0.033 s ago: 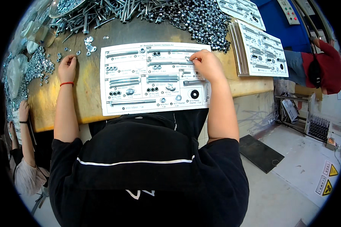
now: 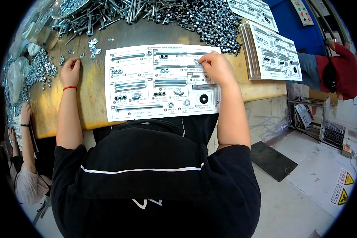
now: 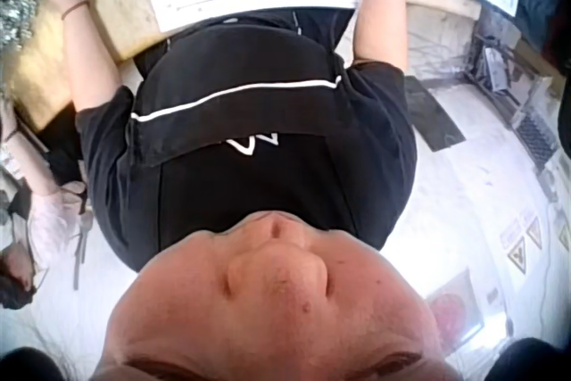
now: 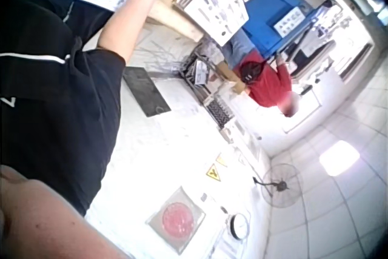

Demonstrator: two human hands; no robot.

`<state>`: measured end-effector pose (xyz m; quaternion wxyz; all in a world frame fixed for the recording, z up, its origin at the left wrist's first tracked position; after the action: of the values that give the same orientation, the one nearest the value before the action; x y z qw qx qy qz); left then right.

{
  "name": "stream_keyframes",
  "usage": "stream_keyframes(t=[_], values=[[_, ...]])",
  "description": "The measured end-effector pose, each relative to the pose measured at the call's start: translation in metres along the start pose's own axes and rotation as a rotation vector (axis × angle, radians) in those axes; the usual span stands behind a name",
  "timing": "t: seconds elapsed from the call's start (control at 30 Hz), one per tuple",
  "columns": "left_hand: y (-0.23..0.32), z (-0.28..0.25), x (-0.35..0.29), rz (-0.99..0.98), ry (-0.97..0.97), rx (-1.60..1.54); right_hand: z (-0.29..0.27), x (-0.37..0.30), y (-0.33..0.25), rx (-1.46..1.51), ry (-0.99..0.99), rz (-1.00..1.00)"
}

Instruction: The person sorts various metal fasteners, including bolts, nuts, and washers, from a large pile on a table. They pick up individual items and place them onto a printed diagram that serves as a sorting guide, matching the hardware to specific locations on the sheet.

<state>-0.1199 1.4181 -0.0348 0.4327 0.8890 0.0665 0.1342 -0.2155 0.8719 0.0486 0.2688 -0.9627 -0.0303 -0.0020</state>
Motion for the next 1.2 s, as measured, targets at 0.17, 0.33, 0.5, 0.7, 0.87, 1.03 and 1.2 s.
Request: stream_keyframes(t=[0.17,0.33,0.5,0.7,0.87,1.03,1.2], values=[[-0.003,0.001,0.0,0.014,0.02,0.012,-0.007,0.002,0.002,-0.13,0.046,-0.032],[-0.003,0.001,0.0,0.028,0.019,-0.009,-0.012,0.005,-0.019,-0.063,-0.033,-0.009],[0.0,0.002,0.001,0.012,0.013,0.001,-0.006,0.021,-0.01,-0.085,-0.173,0.051],[0.003,0.001,-0.001,0.018,0.023,0.006,-0.018,0.027,-0.019,-0.334,-0.149,-0.152],[-0.002,0.002,-0.001,0.025,0.031,-0.008,-0.023,0.022,-0.023,-0.365,-0.197,-0.082],[-0.001,0.003,-0.001,0.02,0.019,-0.034,-0.021,0.02,-0.009,-0.361,-0.084,-0.137],[0.001,0.001,-0.002,0.018,0.021,-0.051,-0.02,0.018,-0.009,-0.35,-0.053,-0.151]])
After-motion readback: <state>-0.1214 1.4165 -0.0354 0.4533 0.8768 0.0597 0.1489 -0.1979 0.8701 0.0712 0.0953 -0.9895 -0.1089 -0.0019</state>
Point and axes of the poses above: each hand's wrist, its own x-axis towards the middle knuckle, its own z-axis out of the palm, y = z × x, the point moved 2 cm from there along x, towards the middle knuckle, and after that the axes turned 3 degrees about -z, right-handed, at the moved point
